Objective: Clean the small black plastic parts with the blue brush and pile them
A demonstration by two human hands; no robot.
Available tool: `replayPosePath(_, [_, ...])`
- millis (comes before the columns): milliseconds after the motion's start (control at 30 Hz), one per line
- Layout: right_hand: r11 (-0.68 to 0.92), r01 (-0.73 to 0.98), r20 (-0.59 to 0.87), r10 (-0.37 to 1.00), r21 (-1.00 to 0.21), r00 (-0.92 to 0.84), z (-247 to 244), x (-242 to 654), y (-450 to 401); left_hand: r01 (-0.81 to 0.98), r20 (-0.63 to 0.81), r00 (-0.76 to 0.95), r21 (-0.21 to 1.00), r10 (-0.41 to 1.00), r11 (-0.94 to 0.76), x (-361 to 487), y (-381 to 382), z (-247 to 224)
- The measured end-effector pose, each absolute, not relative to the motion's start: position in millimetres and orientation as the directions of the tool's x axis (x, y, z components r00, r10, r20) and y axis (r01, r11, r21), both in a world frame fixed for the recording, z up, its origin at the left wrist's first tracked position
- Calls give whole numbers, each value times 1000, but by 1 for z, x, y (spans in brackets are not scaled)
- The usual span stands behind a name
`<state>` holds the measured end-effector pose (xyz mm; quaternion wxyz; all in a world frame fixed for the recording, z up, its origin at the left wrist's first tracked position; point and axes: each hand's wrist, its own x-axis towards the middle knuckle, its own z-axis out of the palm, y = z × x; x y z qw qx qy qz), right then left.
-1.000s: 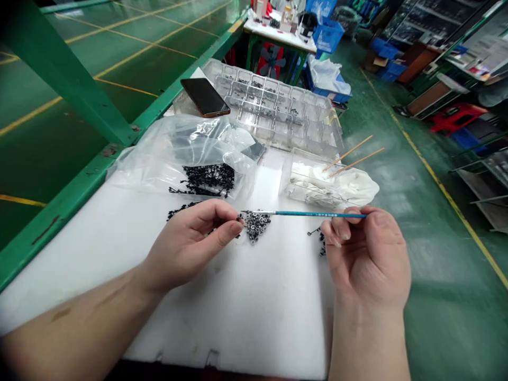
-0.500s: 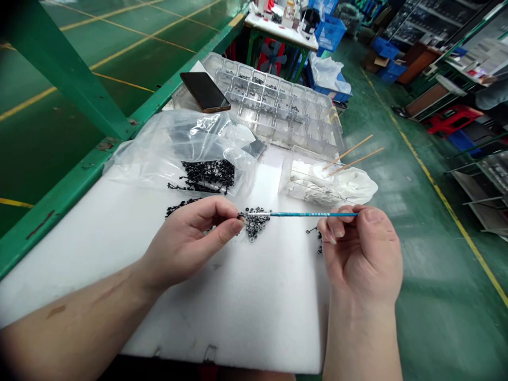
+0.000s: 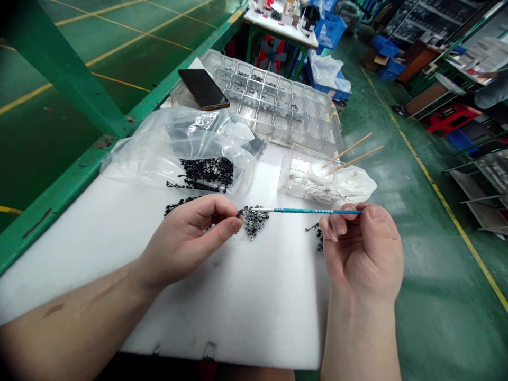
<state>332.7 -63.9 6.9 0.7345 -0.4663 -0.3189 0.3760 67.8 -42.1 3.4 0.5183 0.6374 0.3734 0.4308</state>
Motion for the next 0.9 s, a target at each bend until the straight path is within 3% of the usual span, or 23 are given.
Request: replayPosePath(900, [292, -279, 121, 857, -915, 501, 9, 336, -66, 23, 144, 336, 987, 931, -161, 69, -40, -1])
